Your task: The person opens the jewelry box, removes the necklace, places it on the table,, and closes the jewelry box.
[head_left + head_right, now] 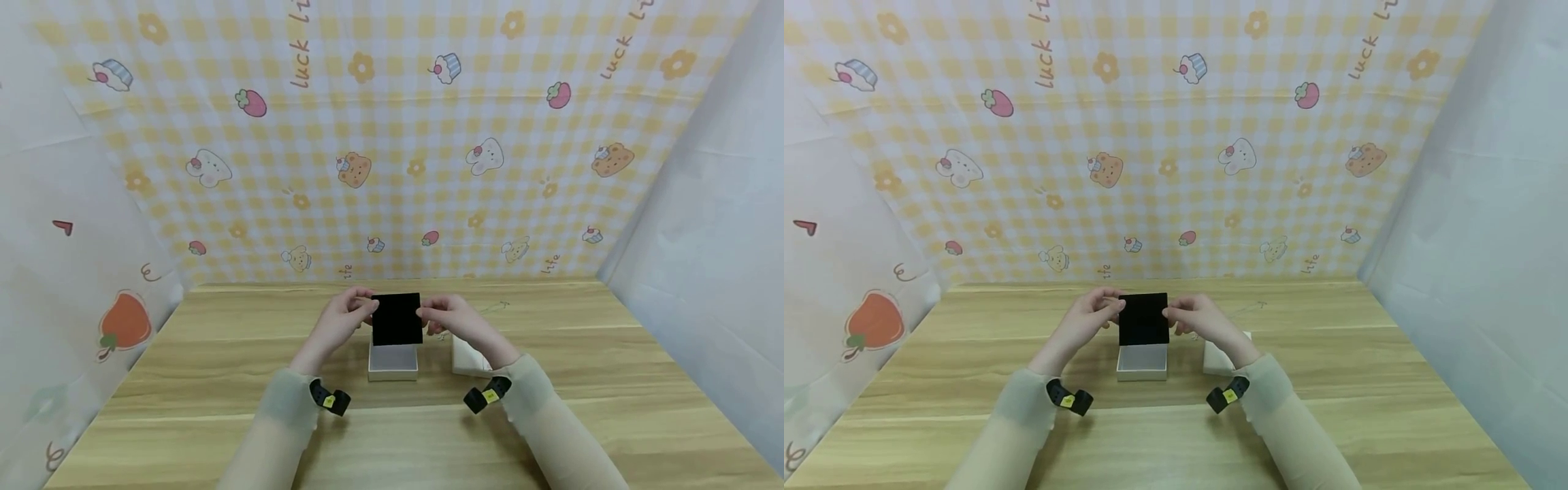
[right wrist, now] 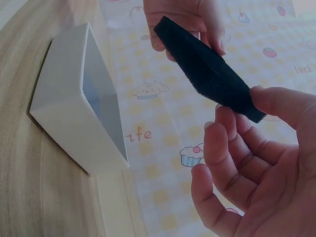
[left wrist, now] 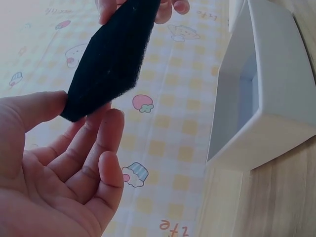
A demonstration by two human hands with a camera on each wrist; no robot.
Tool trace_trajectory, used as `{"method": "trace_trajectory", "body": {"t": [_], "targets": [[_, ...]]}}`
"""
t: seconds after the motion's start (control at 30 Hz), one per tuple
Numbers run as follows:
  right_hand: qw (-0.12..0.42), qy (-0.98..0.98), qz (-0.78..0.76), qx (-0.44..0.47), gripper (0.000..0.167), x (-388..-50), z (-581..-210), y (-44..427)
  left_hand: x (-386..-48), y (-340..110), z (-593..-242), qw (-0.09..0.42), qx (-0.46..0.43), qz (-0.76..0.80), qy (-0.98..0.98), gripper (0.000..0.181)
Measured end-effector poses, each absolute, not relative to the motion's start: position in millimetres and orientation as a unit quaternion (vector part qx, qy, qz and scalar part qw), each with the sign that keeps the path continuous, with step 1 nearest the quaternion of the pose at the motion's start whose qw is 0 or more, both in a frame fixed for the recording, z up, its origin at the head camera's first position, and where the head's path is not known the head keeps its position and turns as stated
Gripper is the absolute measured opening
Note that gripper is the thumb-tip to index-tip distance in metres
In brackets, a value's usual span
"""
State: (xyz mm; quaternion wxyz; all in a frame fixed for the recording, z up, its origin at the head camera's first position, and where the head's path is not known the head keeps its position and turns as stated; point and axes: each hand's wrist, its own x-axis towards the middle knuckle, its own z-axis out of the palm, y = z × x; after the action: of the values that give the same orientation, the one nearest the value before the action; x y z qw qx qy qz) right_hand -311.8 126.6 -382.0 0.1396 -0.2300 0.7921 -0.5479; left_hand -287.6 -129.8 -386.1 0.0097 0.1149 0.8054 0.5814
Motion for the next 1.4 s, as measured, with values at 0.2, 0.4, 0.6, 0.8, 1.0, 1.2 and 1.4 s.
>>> {"method": "trace_trajectory", "body": {"t": [0.2,0.4,0.6,0.8,1.0,1.2,1.4], "targets": [[0.138,0.785,-0.561,-0.222,0.032,-313.1,-382.6,129.7,-287.6,-130.7,-386.5,0.010,0.110,0.583,0.805,0.035],[0.139,0.783,-0.567,-0.217,0.032,-313.3,-380.7,130.3,-286.7,-130.5,-382.2,0.009,0.107,0.582,0.806,0.034],[0.128,0.794,-0.555,-0.215,0.033,-313.2,-379.0,132.5,-287.7,-129.5,-381.9,0.019,0.109,0.600,0.793,0.035],[0.118,0.805,-0.542,-0.213,0.033,-313.4,-379.0,133.3,-286.7,-127.5,-380.8,0.030,0.102,0.625,0.774,0.035],[0.116,0.801,-0.552,-0.202,0.032,-310.5,-377.5,131.4,-287.1,-125.9,-382.6,0.025,0.086,0.633,0.769,0.031],[0.113,0.797,-0.564,-0.186,0.024,-309.6,-378.2,127.7,-286.3,-124.2,-383.4,0.015,0.081,0.631,0.771,0.022],[0.115,0.810,-0.545,-0.181,0.021,-311.5,-381.8,125.7,-285.5,-124.1,-384.6,0.007,0.082,0.626,0.776,0.018]]}}
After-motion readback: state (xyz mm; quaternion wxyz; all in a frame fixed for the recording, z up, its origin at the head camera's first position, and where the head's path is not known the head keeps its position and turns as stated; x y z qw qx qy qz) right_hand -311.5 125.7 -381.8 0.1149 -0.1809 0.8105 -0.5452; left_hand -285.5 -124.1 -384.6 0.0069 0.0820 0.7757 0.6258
